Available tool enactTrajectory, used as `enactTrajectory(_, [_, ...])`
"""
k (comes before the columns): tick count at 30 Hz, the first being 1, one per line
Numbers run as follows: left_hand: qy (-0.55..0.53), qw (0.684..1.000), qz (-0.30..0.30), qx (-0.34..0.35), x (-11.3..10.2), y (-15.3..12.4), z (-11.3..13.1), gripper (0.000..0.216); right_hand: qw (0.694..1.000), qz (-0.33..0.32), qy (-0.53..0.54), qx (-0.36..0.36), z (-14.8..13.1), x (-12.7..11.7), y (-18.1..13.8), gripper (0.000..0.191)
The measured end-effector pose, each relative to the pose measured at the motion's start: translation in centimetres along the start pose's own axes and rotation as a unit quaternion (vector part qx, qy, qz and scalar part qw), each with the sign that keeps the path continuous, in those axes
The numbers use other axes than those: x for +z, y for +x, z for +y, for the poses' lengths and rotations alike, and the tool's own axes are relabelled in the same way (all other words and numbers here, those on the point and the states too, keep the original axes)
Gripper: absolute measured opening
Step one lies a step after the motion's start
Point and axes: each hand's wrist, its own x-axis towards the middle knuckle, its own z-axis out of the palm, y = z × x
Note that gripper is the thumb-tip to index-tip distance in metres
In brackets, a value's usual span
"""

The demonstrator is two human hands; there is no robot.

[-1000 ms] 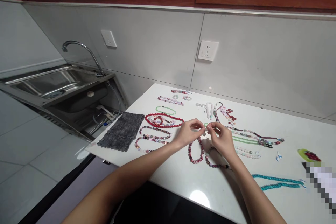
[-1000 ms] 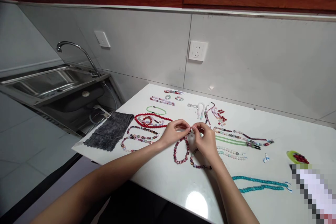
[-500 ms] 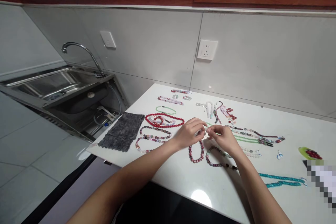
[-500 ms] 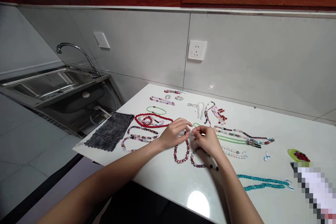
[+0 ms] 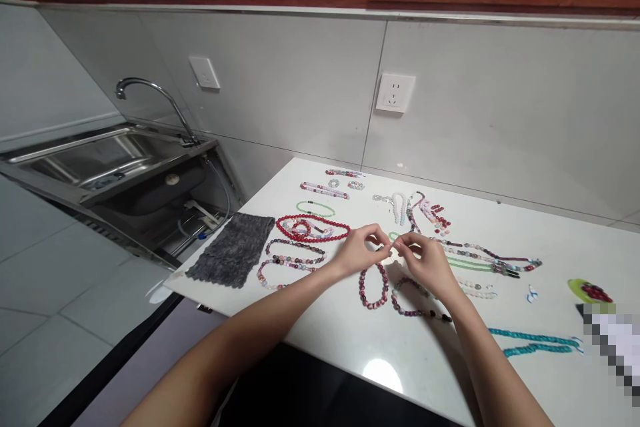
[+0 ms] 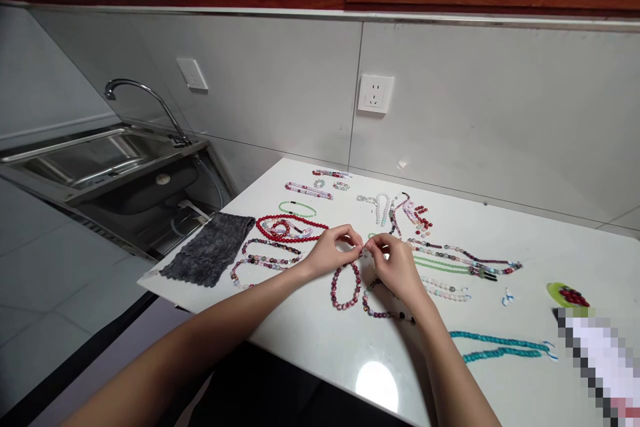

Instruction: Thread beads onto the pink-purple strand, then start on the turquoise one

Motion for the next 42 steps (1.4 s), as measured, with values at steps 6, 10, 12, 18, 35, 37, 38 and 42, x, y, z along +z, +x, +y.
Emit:
enactTrajectory(6, [-0.123, 0.988, -0.035, -0.091, -0.5, 0.4, -0.5, 0.021, 0.986, 0.027, -0.087, -0.141, -0.1, 0.2, -0.3, 0.019])
enactTrajectory(10, [-0.146, 0.980, -0.067, -0.114, -1.0, 0.4, -0.1, 0.022, 0.992, 0.024, -0.049, -0.110, -0.4, 0.2, -0.3, 0.020])
enactTrajectory(12, [-0.149, 0.979, -0.079, -0.114, -1.1, 0.4, 0.1, 0.023, 0.997, 0.016, -0.007, -0.070, -0.4, 0.2, -0.2, 0.022])
enactTrajectory(18, [-0.131, 0.981, -0.100, -0.104, -1.2, 0.6, 0.0, 0.027, 0.990, -0.058, 0.117, 0.052, 0.1, 0.0, 0.3, 0.029])
enactTrajectory(35, [-0.023, 0.989, -0.142, -0.016, -1.4, 0.2, 0.6, 0.027, 0.994, -0.027, 0.087, 0.065, 0.2, -0.1, 0.3, 0.030])
enactTrajectory(37, [0.014, 0.993, -0.115, 0.011, -1.2, 0.2, 0.5, 0.024, 0.993, -0.023, 0.083, 0.075, 0.1, -0.1, 0.3, 0.031])
enactTrajectory(38, [0.032, 0.994, -0.097, 0.026, -1.1, 0.2, 0.5, 0.022, 0.993, -0.024, 0.086, 0.082, 0.0, -0.1, 0.3, 0.031])
enactTrajectory(42, [0.062, 0.996, -0.047, 0.041, -0.8, 0.2, -0.1, 0.016, 0.989, -0.037, 0.099, 0.108, -0.4, -0.3, 0.3, 0.032])
